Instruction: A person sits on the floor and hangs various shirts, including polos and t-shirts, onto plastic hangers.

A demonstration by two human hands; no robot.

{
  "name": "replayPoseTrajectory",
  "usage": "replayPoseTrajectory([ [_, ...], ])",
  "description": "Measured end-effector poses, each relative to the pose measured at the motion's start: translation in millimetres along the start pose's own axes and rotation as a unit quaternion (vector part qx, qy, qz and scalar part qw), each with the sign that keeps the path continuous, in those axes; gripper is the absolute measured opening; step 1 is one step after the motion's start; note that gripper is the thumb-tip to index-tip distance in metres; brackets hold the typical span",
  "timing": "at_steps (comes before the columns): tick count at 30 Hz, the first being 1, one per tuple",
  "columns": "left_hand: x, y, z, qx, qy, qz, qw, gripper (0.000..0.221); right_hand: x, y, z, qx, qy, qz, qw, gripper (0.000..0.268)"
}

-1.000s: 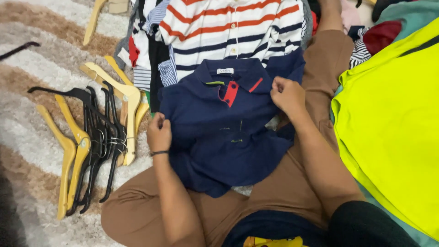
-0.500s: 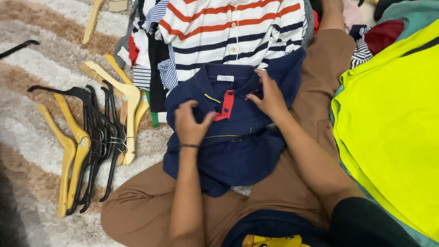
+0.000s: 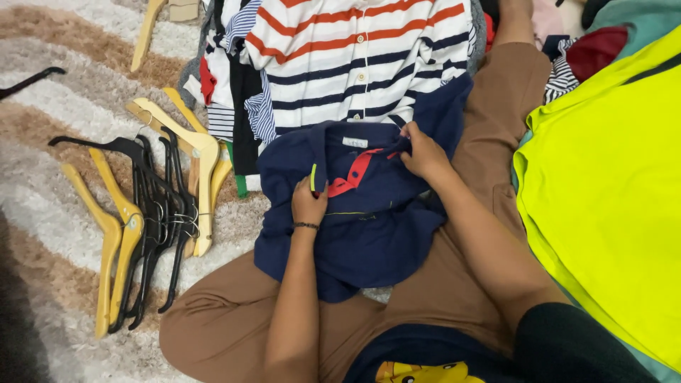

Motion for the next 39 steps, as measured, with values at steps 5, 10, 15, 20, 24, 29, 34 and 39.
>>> replayPoseTrajectory([
  [5, -17, 14, -13, -0.055, -0.018, 0.055, 0.997, 0.032, 83, 54, -31, -0.121, 0.148, -0.045, 0.981, 0.055],
  [10, -24, 23, -18, -0.108, -0.013, 0.049, 0.993, 0.032, 121, 32, -38, -0.118, 0.326, -0.043, 0.937, 0.075],
  [15, 7, 0, -8, 0.023, 0.065, 0.018, 0.997, 0.049, 97, -29, -21, 0.073, 0.250, -0.151, 0.954, 0.099],
  [20, 40, -23, -9, 0.084, 0.015, 0.047, 0.995, 0.038, 93, -30, -22, 0.052, 0.270, -0.133, 0.952, 0.094],
  [24, 31, -8, -20, 0.209, -0.029, 0.046, 0.976, 0.036, 104, -23, -25, 0.005, 0.273, -0.042, 0.961, 0.084],
  [29, 32, 43, -17, 0.192, -0.025, 0.022, 0.981, 0.018, 168, -27, -47, -0.043, 0.358, 0.024, 0.932, 0.078],
  [34, 59, 70, -4, 0.162, -0.013, 0.038, 0.986, 0.012, 203, -59, -52, -0.059, 0.436, 0.024, 0.898, 0.071],
  [39, 86, 120, 22, 0.054, 0.027, 0.114, 0.992, 0.009, 237, -64, -56, -0.182, 0.469, -0.033, 0.864, 0.047],
])
Point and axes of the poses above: each hand's wrist, its own z-axis towards the middle knuckle, its own y-axis out of the back of the hand, x = y × z, the point moved 9 cm from there along z, towards the middle knuckle, and after that the axes turned 9 degrees about y, right-handed, at the moved point
